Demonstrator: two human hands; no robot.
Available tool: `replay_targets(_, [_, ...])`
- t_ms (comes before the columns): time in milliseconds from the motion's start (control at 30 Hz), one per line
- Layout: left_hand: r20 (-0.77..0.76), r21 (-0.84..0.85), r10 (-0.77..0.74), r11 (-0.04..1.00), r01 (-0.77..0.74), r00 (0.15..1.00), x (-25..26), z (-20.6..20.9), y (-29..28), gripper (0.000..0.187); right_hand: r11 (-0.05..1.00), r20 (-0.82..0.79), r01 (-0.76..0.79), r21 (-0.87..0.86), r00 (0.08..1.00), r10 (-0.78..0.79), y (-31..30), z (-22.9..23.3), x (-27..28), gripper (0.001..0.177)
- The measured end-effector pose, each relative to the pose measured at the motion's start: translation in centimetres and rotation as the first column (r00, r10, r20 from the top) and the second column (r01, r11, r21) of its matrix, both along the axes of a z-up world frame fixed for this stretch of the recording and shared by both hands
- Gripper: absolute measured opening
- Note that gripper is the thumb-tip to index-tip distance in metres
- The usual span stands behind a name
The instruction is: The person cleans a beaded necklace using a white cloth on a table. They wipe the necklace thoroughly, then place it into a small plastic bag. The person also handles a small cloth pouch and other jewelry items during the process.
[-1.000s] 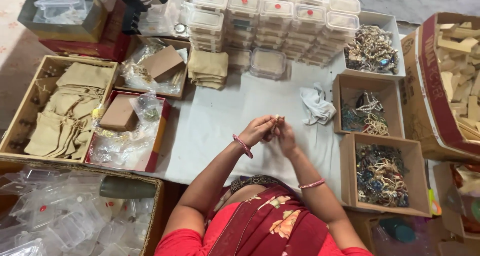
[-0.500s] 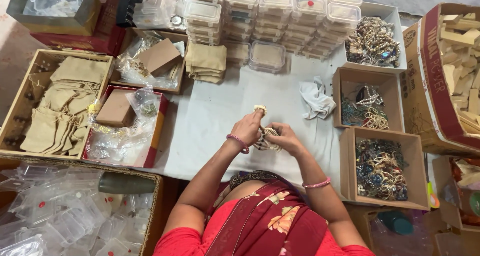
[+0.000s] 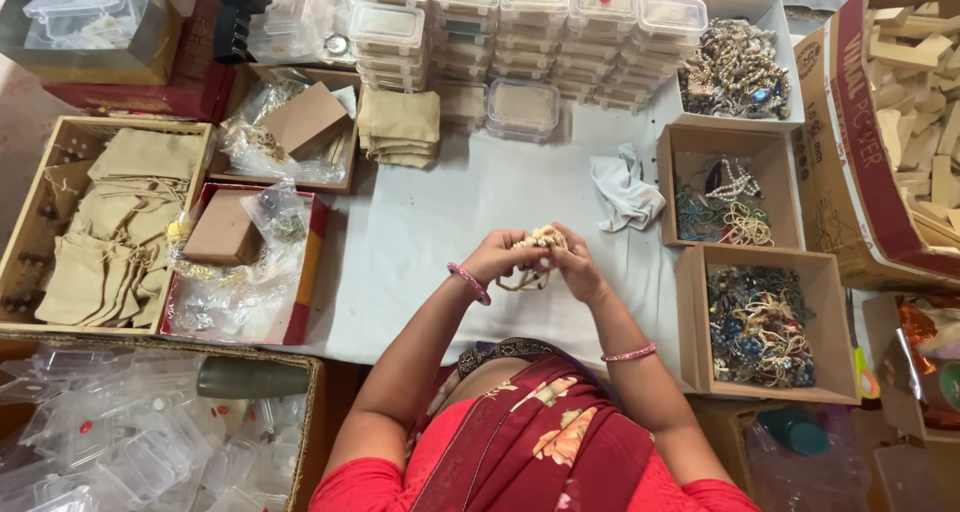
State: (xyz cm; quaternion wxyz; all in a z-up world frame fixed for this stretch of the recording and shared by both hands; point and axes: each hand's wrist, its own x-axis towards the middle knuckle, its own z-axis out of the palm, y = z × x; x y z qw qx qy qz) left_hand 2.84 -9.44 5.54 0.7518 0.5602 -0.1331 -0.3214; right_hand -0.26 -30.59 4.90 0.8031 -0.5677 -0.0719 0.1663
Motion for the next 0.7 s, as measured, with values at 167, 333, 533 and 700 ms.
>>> replay_targets(167, [-0.353, -0.249, 0.068, 0.955, -0.163, 0.933, -0.7, 2.7, -0.3, 0.025, 0.940, -0.173, 0.105, 0.325, 0.984, -0.051, 2.2, -1.3, -0.9, 0.035])
replay_targets(333, [-0.616, -0.396, 0.163, 0.782, -0.482, 0.771, -1.3, 2.9, -1.7, 0.030, 0.792, -0.375, 0.303, 0.529, 0.921, -0.102, 4.1, 0.9, -1.5, 0.040])
replay_targets(533, [-0.395, -0.331, 0.538, 0.673, -0.662, 0.745, -1.3, 0.9, -2.5, 0.029, 0.950, -0.148, 0.312, 0.001, 0.940, -0.308, 4.3, -0.7, -1.6, 0.032])
replay_targets(700, [0.638, 0.444, 0.258, 0.647, -0.620, 0.726, -2.8, 6.1, -1.1, 0.043, 0.493, 0.575, 0.512, -0.704, 0.817, -0.027, 3.9, 2.2, -2.2, 0.026])
